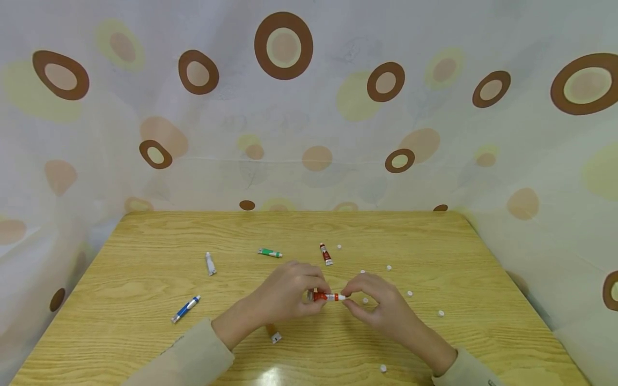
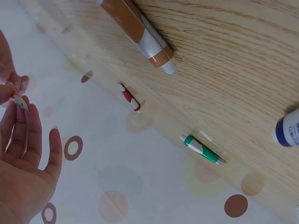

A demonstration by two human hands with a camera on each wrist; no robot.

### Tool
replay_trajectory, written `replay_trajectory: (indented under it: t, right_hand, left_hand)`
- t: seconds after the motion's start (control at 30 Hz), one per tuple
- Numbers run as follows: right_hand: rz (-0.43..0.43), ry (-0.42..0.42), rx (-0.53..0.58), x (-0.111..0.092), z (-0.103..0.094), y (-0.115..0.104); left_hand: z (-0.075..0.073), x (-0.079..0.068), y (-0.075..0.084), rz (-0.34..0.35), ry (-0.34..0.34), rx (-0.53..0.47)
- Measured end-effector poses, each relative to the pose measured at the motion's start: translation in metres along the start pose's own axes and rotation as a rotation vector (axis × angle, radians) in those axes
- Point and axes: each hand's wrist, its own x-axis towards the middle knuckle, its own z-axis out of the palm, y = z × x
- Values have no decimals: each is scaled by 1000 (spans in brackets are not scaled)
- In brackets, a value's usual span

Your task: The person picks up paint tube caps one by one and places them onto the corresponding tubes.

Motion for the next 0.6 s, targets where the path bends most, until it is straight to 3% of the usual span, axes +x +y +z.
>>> replay_trajectory:
  t: [0.17, 0.43, 0.6]
  right_hand:
    - [9, 2, 3, -2, 1, 1]
    - [130, -53, -37, -3, 0, -2]
    - [82, -42, -24, -1, -1, -2]
  left_hand:
    - [1, 0, 0, 12, 8, 4]
    - [-1, 0, 1, -15, -16, 2]
    - [-1, 0, 1, -35, -20, -11]
